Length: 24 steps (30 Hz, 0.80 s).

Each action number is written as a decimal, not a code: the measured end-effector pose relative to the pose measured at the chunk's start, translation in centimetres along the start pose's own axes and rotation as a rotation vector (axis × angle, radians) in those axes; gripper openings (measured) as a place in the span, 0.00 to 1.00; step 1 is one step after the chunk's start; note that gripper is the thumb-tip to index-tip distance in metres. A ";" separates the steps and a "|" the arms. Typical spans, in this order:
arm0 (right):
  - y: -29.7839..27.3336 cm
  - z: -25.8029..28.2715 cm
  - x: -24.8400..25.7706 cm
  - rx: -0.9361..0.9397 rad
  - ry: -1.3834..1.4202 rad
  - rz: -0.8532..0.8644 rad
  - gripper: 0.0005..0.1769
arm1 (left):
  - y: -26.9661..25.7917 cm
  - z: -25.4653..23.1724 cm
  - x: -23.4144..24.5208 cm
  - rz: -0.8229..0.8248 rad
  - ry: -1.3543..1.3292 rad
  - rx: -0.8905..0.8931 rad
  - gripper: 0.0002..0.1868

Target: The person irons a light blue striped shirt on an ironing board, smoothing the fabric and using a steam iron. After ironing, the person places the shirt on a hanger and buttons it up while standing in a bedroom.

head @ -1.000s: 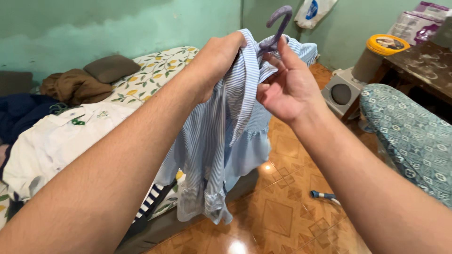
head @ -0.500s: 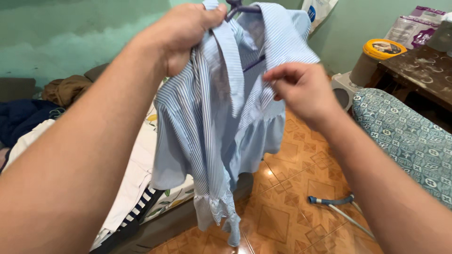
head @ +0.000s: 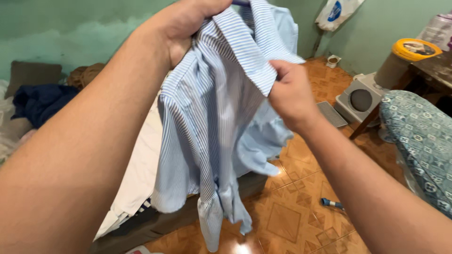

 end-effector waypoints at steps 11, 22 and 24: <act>3.6 -4.2 -8.6 -0.191 0.172 0.031 0.12 | -8.9 2.7 14.5 -0.579 0.549 0.117 0.19; 5.9 -14.3 -24.8 -0.436 -0.202 0.337 0.07 | -15.6 12.1 34.3 -0.659 0.157 -0.016 0.19; 7.1 -17.1 -27.6 -0.452 -0.256 0.422 0.06 | -15.7 14.0 38.3 -0.647 0.023 -0.081 0.21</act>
Point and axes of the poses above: each hand's wrist, its own y-axis towards the middle knuckle, its own x-axis out of the back of the hand, z = x × y, the point moved 9 cm from there along y, towards the middle knuckle, and after that the axes turned 8 degrees about z, right-handed, at the moved point
